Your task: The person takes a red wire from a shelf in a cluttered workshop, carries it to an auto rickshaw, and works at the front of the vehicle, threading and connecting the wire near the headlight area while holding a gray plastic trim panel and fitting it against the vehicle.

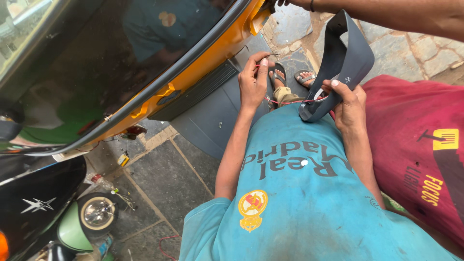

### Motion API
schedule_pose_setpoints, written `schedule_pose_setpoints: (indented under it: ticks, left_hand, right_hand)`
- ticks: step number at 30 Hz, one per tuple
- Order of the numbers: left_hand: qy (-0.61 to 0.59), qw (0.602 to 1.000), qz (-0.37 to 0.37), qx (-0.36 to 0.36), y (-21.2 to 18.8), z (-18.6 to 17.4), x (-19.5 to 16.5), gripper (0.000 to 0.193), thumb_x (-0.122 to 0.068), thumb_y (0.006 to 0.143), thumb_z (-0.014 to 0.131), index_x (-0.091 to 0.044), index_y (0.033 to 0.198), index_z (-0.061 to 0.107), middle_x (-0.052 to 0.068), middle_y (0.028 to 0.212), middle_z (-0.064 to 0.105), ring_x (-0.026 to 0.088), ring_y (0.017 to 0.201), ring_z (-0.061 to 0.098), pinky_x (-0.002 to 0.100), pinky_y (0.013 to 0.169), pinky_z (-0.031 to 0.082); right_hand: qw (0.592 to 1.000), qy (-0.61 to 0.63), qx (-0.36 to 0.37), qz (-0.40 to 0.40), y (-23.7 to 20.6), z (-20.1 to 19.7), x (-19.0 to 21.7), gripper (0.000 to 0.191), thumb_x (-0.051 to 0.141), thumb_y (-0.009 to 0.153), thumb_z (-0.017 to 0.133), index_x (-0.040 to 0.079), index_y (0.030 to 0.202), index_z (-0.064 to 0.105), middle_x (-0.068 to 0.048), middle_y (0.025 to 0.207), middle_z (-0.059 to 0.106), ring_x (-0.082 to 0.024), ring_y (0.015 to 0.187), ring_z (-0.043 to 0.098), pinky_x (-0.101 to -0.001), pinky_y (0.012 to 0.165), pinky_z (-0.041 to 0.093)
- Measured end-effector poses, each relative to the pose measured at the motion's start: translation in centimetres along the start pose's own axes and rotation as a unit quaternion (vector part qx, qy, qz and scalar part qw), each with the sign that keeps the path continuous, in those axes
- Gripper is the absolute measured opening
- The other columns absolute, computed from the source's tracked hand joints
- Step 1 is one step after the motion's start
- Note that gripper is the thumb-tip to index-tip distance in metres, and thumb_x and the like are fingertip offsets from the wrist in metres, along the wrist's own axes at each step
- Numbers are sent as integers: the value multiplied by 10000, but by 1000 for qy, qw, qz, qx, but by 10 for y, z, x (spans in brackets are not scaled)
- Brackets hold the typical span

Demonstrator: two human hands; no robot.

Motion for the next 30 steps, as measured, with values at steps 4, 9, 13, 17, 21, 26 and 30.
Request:
schedule_pose_setpoints:
  ticks: [4, 9, 13, 17, 21, 26, 30]
  left_hand:
    - [-10, 1000, 13, 10, 1, -2, 7, 196, -176, 1074, 630, -21, 1181, 686, 33, 897, 700, 63, 756, 630, 255, 718, 588]
    - [41, 999, -29, 5, 3, 0, 11, 194, -189, 1042, 645, -30, 1138, 698, 29, 839, 722, 59, 674, 592, 241, 605, 496]
    - [40, 999, -19, 28, 6, 1, 11, 189, -198, 1051, 625, -43, 1138, 687, 29, 929, 773, 46, 780, 661, 236, 656, 525]
    - [56, 998, -25, 29, 5, -3, 16, 195, -185, 1057, 625, -27, 1153, 686, 46, 925, 774, 58, 788, 630, 235, 655, 474]
    - [36, 999, -29, 26, -1, -9, 27, 194, -171, 1063, 623, -13, 1159, 680, 42, 926, 743, 72, 831, 645, 235, 714, 493]
    - [0, 999, -35, 24, -12, -15, 41, 180, -157, 1060, 627, -6, 1144, 677, 31, 969, 696, 80, 881, 666, 233, 764, 509]
    - [3, 998, -48, 27, -21, -20, 49, 179, -151, 1063, 626, -1, 1145, 679, 33, 983, 685, 95, 894, 675, 242, 781, 506]
  right_hand:
    - [1000, -10, 4, -4, -8, 10, 0, 234, 117, 930, 720, -31, 1090, 637, -165, 1032, 704, -219, 899, 716, -364, 848, 623]
    - [1000, -6, 23, -6, -24, 16, 11, 331, 111, 900, 713, -45, 1180, 634, -156, 1158, 734, -188, 966, 723, -333, 848, 619]
    - [999, -27, 16, -9, -33, 17, 14, 421, 97, 902, 720, -55, 1282, 624, -131, 1210, 723, -160, 1011, 713, -300, 865, 603]
    - [1000, -3, 15, -3, -38, 13, 7, 438, 105, 907, 715, -41, 1308, 620, -116, 1206, 725, -145, 984, 714, -289, 844, 606]
    - [999, 19, -9, 28, -42, 3, -5, 388, 118, 901, 727, -20, 1247, 618, -88, 1031, 716, -149, 865, 718, -304, 759, 625]
    - [1000, 7, -6, 12, -48, 0, -13, 406, 75, 880, 768, -26, 1243, 616, -71, 983, 706, -154, 839, 705, -294, 745, 598]
    - [999, 37, 27, -10, -51, 9, -11, 496, 48, 861, 767, -33, 1317, 589, -75, 1159, 725, -149, 922, 710, -303, 824, 609]
Point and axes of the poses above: each hand's wrist, its own y-axis towards the middle knuckle, its own z-axis out of the palm, x = y × z, the point moved 2 cm from there along y, towards the middle knuckle
